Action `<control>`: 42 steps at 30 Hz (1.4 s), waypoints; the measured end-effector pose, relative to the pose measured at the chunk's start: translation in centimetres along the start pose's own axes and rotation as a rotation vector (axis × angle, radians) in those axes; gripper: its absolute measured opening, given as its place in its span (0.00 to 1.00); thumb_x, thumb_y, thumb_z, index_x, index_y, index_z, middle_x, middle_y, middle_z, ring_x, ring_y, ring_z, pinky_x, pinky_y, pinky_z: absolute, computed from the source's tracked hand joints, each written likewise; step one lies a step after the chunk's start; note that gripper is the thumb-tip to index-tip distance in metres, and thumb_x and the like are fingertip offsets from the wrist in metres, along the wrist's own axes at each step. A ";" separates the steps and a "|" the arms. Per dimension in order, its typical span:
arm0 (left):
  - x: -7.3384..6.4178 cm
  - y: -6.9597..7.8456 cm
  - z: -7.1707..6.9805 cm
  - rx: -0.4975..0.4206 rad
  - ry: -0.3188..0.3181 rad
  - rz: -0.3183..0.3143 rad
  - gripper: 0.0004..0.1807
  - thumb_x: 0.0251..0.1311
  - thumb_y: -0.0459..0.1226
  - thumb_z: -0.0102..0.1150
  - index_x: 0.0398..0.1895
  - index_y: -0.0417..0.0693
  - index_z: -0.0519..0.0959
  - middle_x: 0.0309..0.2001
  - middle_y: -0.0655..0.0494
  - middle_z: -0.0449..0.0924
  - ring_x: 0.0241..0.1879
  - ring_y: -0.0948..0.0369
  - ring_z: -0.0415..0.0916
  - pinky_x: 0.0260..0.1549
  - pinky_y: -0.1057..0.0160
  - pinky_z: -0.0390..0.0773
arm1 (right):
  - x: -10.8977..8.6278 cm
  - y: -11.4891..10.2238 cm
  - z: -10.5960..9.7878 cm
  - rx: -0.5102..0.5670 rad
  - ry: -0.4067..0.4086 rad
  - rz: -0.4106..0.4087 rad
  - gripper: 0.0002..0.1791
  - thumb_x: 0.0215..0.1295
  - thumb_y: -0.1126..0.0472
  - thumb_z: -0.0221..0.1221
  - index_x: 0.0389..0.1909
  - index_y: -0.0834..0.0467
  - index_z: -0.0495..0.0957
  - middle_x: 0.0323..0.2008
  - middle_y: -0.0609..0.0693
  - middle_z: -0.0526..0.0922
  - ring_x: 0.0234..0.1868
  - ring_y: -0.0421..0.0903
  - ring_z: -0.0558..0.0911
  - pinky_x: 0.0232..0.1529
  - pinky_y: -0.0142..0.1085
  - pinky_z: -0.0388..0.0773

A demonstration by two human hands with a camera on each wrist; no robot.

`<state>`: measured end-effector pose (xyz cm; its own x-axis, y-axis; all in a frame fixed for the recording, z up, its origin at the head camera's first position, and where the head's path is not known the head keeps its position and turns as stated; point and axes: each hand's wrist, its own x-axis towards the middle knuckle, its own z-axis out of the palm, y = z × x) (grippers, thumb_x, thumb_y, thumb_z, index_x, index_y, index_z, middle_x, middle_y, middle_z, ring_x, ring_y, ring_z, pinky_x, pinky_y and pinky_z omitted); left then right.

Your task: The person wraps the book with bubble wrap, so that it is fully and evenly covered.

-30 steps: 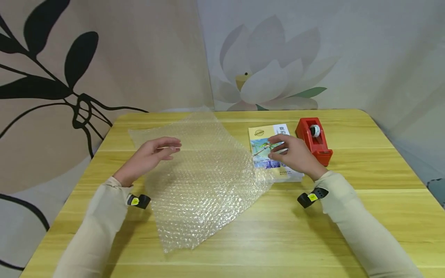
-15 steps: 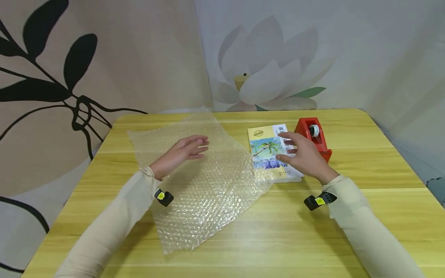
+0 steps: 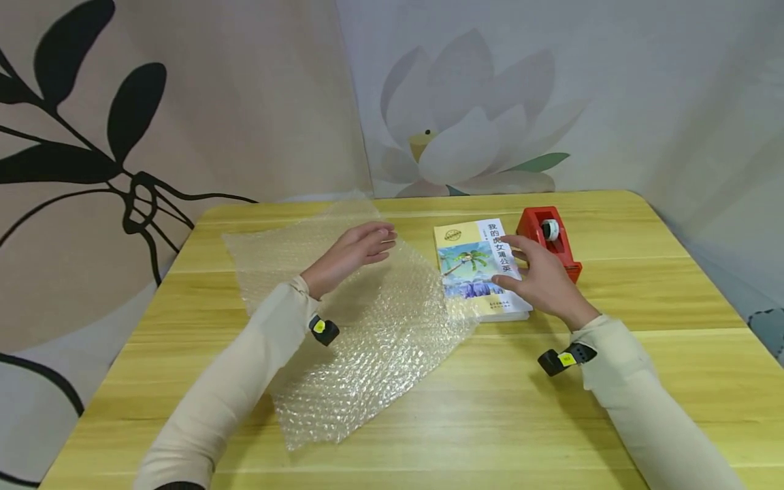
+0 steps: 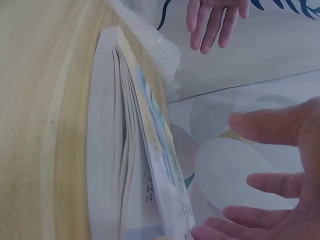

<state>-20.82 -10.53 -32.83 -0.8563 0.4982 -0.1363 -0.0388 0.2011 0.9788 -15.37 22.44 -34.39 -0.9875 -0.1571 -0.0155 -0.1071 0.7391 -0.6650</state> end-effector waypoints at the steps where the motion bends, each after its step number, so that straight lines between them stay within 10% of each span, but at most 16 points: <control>1: 0.3 0.0 0.2 0.003 0.000 -0.003 0.29 0.80 0.43 0.39 0.76 0.36 0.56 0.75 0.40 0.61 0.76 0.45 0.60 0.73 0.51 0.65 | 0.0 0.1 0.0 0.002 0.003 0.002 0.42 0.63 0.59 0.66 0.75 0.62 0.58 0.74 0.65 0.63 0.69 0.72 0.69 0.63 0.62 0.73; 39: 7.2 1.0 4.0 0.059 -0.122 -0.113 0.34 0.80 0.47 0.36 0.79 0.37 0.49 0.76 0.35 0.57 0.77 0.46 0.58 0.75 0.54 0.62 | -0.4 2.9 0.9 0.057 -0.060 0.074 0.45 0.63 0.58 0.67 0.76 0.64 0.55 0.76 0.68 0.58 0.72 0.72 0.65 0.67 0.59 0.68; 42: 7.8 1.0 4.3 0.104 -0.146 -0.134 0.32 0.80 0.48 0.36 0.74 0.33 0.57 0.67 0.37 0.68 0.73 0.49 0.65 0.75 0.53 0.62 | -0.2 2.8 1.0 0.063 -0.064 0.079 0.45 0.64 0.57 0.66 0.76 0.64 0.55 0.75 0.67 0.59 0.72 0.71 0.66 0.68 0.60 0.68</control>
<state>-25.36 -2.82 -33.58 -0.7628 0.5768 -0.2924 -0.0877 0.3557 0.9305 -15.33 23.83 -37.00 -0.9828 -0.1433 -0.1163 -0.0198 0.7084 -0.7055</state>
